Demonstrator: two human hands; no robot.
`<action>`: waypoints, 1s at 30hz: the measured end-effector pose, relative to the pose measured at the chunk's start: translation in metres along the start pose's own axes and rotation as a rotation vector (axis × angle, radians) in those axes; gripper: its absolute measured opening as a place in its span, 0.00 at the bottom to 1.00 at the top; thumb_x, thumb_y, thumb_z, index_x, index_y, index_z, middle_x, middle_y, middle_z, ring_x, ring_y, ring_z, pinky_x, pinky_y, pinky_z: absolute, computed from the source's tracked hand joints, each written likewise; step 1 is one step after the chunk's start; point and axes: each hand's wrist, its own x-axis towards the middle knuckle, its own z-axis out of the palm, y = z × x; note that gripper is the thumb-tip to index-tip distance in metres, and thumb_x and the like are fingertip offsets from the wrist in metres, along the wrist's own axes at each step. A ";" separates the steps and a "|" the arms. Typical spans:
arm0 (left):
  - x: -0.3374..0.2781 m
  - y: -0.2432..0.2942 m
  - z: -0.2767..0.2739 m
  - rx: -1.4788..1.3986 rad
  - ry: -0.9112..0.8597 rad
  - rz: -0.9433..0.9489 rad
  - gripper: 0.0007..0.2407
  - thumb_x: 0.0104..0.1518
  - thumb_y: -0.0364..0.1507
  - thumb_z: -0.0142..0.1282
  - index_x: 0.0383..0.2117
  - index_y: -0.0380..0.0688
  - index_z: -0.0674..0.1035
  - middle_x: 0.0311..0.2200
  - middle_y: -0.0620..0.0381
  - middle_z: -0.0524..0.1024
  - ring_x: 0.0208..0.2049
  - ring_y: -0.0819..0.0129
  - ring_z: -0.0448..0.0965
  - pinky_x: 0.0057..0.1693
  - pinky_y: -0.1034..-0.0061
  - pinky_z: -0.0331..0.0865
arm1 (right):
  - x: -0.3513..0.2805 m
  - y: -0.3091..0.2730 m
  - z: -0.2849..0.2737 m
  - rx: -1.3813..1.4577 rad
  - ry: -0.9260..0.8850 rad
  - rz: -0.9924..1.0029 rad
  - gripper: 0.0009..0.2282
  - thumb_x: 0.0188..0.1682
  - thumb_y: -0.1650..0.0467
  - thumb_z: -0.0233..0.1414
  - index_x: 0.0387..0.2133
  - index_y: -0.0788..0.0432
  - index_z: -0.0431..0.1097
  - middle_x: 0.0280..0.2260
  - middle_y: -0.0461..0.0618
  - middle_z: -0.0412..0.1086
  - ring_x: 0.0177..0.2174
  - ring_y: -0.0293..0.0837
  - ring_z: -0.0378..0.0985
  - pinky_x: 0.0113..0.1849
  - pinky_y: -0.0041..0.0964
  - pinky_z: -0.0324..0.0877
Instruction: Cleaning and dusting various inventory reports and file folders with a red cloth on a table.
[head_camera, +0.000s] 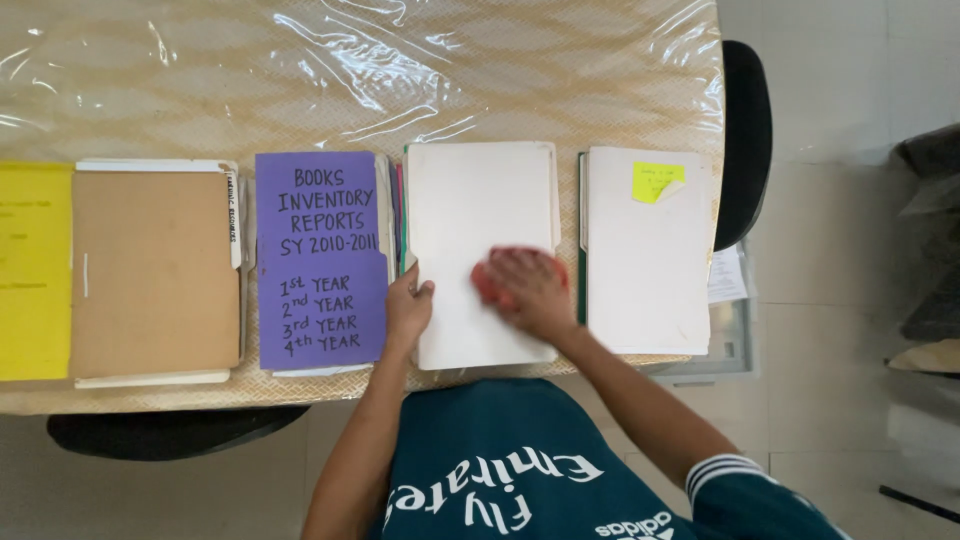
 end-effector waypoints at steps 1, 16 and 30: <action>0.009 -0.008 0.004 0.002 -0.003 0.005 0.23 0.60 0.26 0.53 0.64 0.43 0.68 0.55 0.40 0.76 0.48 0.55 0.82 0.54 0.69 0.75 | 0.012 0.007 0.003 -0.001 0.005 0.004 0.34 0.51 0.47 0.45 0.69 0.44 0.49 0.70 0.46 0.48 0.69 0.50 0.42 0.66 0.57 0.33; 0.027 -0.024 0.015 0.079 0.065 0.222 0.21 0.58 0.26 0.59 0.59 0.36 0.73 0.54 0.38 0.76 0.55 0.52 0.79 0.57 0.70 0.72 | 0.027 0.039 -0.011 0.163 0.106 -0.059 0.31 0.52 0.55 0.52 0.66 0.55 0.56 0.67 0.54 0.56 0.66 0.54 0.54 0.64 0.56 0.48; 0.028 -0.026 0.016 -0.004 0.009 0.136 0.23 0.58 0.25 0.60 0.61 0.35 0.71 0.56 0.38 0.75 0.53 0.56 0.80 0.57 0.72 0.72 | 0.012 -0.001 -0.047 0.122 -0.126 -0.006 0.28 0.49 0.60 0.52 0.65 0.47 0.59 0.68 0.44 0.56 0.69 0.46 0.53 0.66 0.50 0.49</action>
